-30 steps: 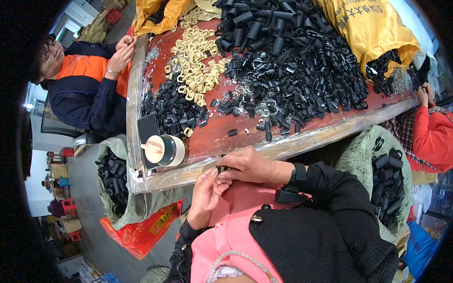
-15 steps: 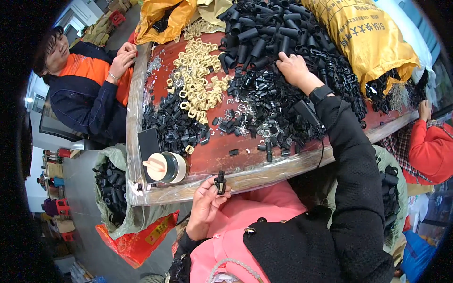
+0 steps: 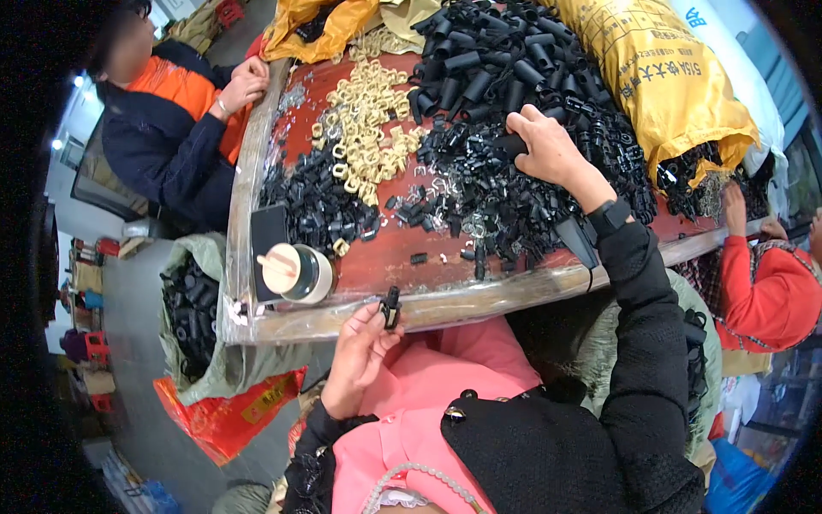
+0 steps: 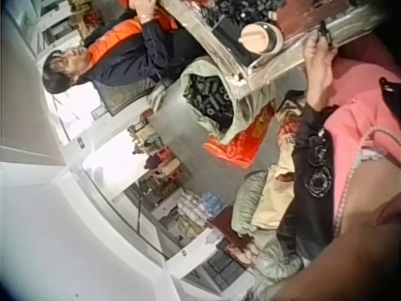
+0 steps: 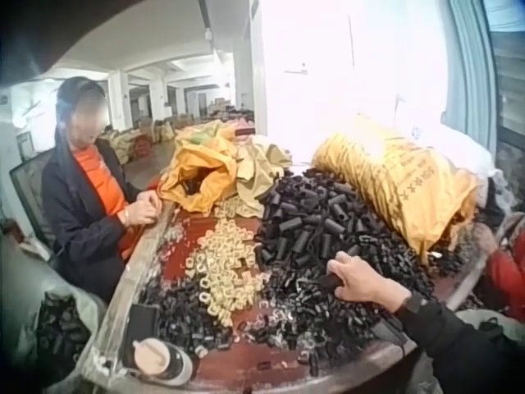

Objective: The person assembles plastic components by hand, picking up a black connector and inserting a small metal clip into it. They then slide a larger black sleeve over the assembly and place the finished unit into a large green bag.

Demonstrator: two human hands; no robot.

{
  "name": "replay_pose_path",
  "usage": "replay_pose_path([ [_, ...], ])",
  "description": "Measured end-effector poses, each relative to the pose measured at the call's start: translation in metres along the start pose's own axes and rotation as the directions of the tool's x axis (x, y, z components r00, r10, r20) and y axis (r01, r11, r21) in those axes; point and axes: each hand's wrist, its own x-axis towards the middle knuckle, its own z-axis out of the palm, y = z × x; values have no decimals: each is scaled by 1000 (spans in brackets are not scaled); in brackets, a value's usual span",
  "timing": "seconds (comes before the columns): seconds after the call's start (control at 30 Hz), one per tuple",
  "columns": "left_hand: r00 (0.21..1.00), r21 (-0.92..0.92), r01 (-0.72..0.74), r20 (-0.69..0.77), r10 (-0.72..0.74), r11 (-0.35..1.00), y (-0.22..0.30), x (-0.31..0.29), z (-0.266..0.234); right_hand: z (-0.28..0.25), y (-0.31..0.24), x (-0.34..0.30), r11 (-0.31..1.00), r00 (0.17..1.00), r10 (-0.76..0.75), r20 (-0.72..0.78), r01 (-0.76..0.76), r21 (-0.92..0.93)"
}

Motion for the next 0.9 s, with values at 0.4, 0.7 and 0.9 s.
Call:
replay_pose_path([
  [0.4, 998, -16, -54, -25, 54, 998, 7, -1, 13, -11, -120, -31, 731, 956, -171, 239, -40, 681],
  [0.7, 1000, 132, -13, -7, 14, 991, 9, 2, 6, 20, -165, -54, 579, 928, -215, 303, -129, 805],
  [0.9, 998, 129, -10, -53, 17, 992, 8, 7, -2, 26, -167, -59, 611, 945, -175, 277, -116, 783],
])
